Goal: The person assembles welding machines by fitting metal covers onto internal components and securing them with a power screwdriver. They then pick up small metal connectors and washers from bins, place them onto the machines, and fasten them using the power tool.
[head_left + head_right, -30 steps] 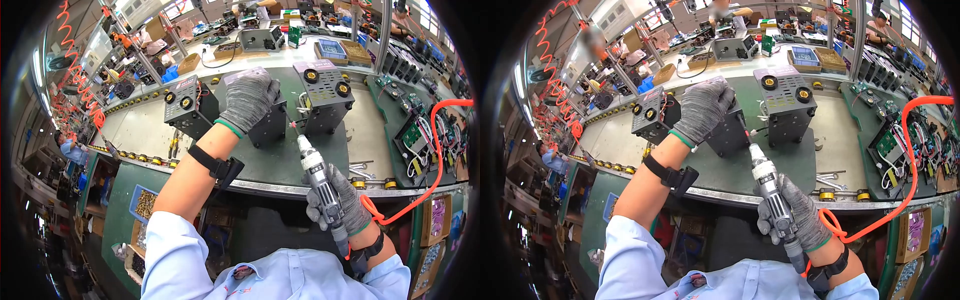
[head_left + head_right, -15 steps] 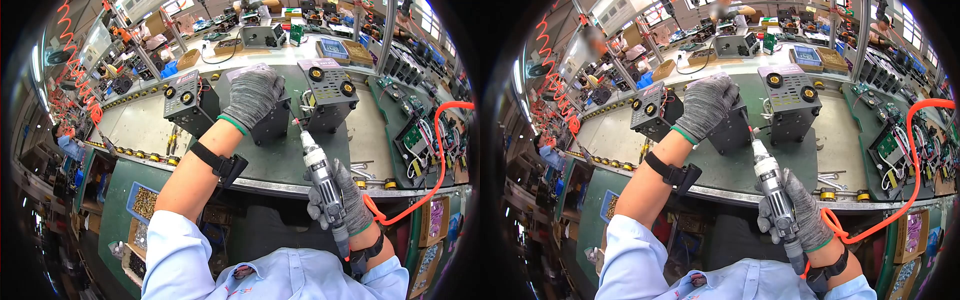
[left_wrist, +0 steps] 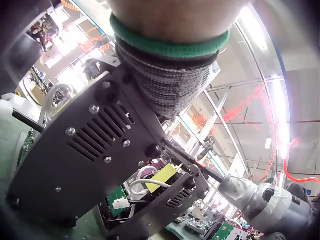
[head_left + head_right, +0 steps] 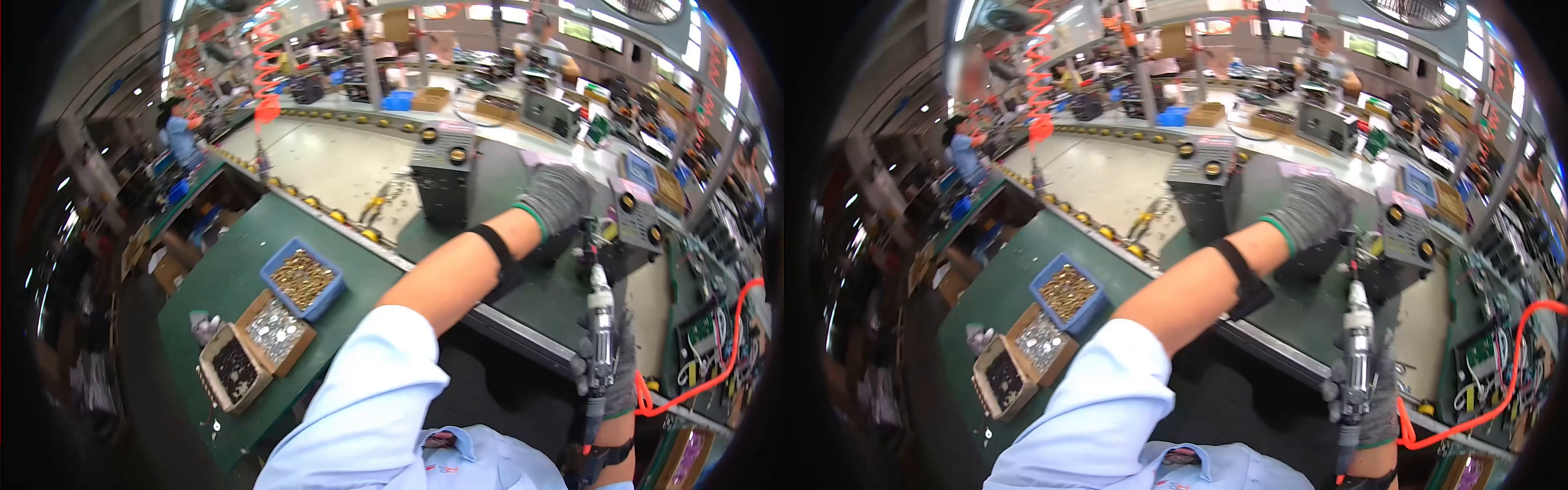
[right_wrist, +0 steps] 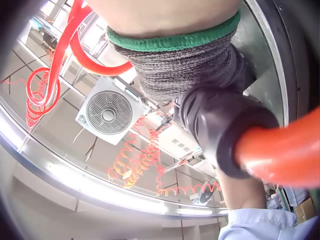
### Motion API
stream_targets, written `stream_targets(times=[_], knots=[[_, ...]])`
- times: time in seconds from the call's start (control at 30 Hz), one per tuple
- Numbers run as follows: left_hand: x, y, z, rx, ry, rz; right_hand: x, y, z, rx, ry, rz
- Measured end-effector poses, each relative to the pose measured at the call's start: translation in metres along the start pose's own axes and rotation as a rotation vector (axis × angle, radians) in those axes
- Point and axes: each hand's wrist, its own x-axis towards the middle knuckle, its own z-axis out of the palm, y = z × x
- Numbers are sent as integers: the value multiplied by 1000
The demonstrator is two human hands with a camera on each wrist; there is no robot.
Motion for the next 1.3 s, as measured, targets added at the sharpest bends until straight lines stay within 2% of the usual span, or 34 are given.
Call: stream_targets(times=[0.1, 0.17, 0.2, 0.27, 0.33, 0.37, 0.4, 0.47, 0.5, 0.53, 0.57, 0.6, 0.67, 0.8, 0.87, 0.93, 1.07, 1.2, 1.27, 1.3], knots=[[-7, 0, -7, 48, -5, -15, -4, 6, 18, -34, 64, -53], [-16, 5, -18, -170, 77, -138, -3, 4, 12, -61, 59, -58], [-28, 1, -21, -164, 81, -142, -2, 3, 10, -78, 63, -73], [-72, -24, -25, -37, 443, 85, 1, 5, 11, -87, 69, -80], [-117, -62, -33, -155, 594, -221, -2, 3, 7, -148, 95, -101], [-142, -71, -55, -346, 735, -361, -4, 2, 6, -146, 99, -116], [-161, -105, -51, -417, 538, -720, -6, 2, 6, -157, 123, -123], [-196, -154, -52, -401, 363, -1047, -11, 9, 4, -176, 172, -125], [-206, -176, -39, -402, 362, -1046, -13, 12, 1, -178, 165, -95], [-218, -195, -23, -337, 227, -966, -15, 18, -4, -177, 171, -94], [-221, -201, -18, -275, 92, -884, -17, 24, -8, -187, 208, -60], [-218, -206, -11, -280, 88, -882, -17, 30, -10, -198, 243, -29], [-201, -204, -8, -259, -111, -847, -15, 42, -18, -278, 258, 30], [-196, -211, 4, -432, -116, -836, -6, 55, -16, -430, 199, 80], [-196, -190, -4, -508, -68, -804, 3, 57, -4, -598, 135, 120], [-198, -179, 4, -805, -10, -810, 12, 56, 20, -624, 174, 169], [-214, -183, 13, -945, 22, -749, 24, 57, 28, -736, 121, 182], [-223, -170, -12, -939, -112, -787, 32, 60, 38, -774, 86, 235], [-238, -152, -32, -645, -96, -851, 35, 59, 41, -840, 10, 258], [-264, -167, -6, -788, -40, -853, 36, 61, 37, -832, -4, 260]])
